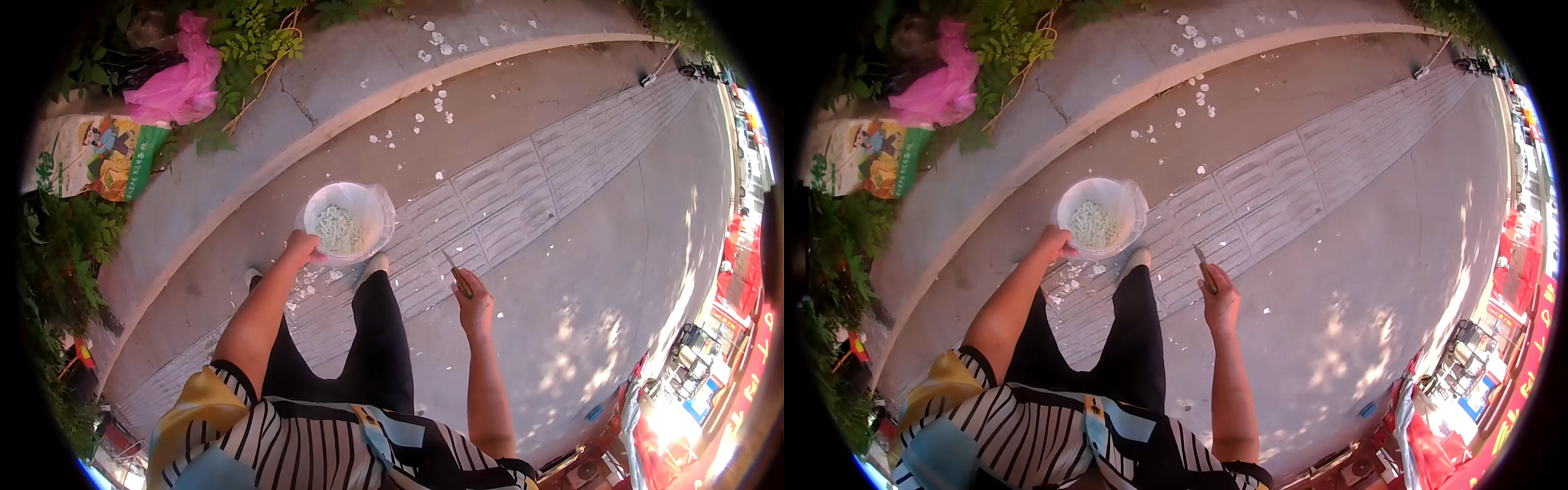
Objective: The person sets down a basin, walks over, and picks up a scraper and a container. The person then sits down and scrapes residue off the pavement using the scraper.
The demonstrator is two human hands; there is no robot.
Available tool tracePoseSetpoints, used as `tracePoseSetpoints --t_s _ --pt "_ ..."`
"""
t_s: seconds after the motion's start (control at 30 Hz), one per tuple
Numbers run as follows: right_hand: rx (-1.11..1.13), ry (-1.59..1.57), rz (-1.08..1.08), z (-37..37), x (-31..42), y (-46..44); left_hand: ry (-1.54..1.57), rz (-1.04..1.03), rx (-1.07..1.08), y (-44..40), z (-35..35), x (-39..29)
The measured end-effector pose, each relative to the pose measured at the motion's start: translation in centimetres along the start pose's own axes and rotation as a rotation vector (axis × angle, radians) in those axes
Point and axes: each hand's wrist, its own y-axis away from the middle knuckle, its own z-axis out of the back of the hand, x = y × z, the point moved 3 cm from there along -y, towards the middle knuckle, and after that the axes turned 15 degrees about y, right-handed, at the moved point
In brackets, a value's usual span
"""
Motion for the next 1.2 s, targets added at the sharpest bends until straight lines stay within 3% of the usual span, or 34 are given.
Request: tracePoseSetpoints --t_s 0.23,0.43,0.77,1.07,1.13,1.2 --pt "-0.020 -0.037 0.054 9.0 -0.6 -9.8 -0.010 -0.072 0.092 1.7 -11.8 -4.1" --pt "-0.079 -0.031 0.204 12.6 2.6 -23.5 -0.041 -0.036 0.204 -1.6 -22.0 -9.0" --pt "-0.155 0.078 0.261 20.6 2.8 -46.7 -0.044 0.070 0.306 -7.3 -40.4 -15.0" --pt "-0.277 0.190 0.677 24.8 5.1 -72.1 -0.091 0.057 0.224 -13.9 -54.0 -18.9" --pt "-0.094 0.284 0.528 24.5 4.6 -76.8 -0.031 0.060 0.126 -13.6 -57.6 -19.5" --pt "0.007 0.355 0.637 23.6 3.1 -78.1 0.095 0.009 0.064 -14.5 -60.2 -19.8"
